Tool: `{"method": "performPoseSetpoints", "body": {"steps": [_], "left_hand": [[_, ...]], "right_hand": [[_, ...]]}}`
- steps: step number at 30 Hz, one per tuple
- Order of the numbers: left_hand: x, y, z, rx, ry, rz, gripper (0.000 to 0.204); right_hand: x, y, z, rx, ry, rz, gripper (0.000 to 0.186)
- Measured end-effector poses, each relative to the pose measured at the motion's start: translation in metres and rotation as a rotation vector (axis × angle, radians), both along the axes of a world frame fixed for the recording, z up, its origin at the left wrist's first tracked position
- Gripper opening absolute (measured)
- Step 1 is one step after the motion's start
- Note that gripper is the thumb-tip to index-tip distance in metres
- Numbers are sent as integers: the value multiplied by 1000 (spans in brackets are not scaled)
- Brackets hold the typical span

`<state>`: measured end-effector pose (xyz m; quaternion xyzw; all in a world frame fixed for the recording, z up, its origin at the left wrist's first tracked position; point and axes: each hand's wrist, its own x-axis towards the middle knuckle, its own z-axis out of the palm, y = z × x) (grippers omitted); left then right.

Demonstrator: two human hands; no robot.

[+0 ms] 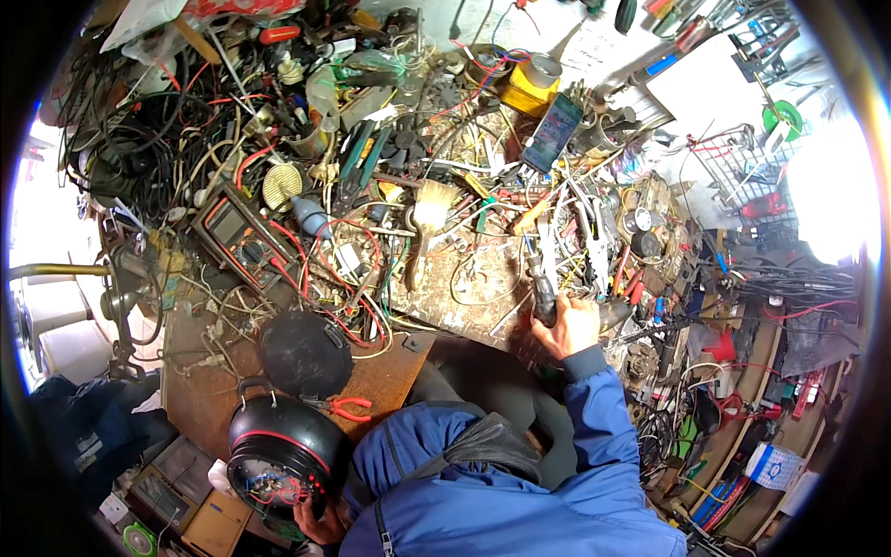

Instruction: The person disassembles a black circular electronic device on a cluttered workbench. They use a power drill to remove screws from the casing, then use pliers to strip and manipulate internal wires. The person also retrieves a small component from a shelf and handles it with their hands.

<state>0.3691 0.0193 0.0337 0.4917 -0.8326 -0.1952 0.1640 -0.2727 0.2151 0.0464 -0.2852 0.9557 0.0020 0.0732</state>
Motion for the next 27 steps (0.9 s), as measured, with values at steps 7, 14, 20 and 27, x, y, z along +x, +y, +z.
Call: {"method": "performPoseSetpoints", "body": {"steps": [7,14,20,27], "left_hand": [[-16,-22,9,-116,1,-118,34],[15,-4,-7,-113,-11,-104,46],[1,-3,6,-110,-71,-126,59],[-17,2,19,62,-28,30,38]], "right_hand": [[-9,-84,-27,-147,-77,5,61],[-48,-168,-44,-96,-14,92,62],[-177,-163,-56,-96,284,374,13],[-224,-175,-96,229,399,808,18]]}}
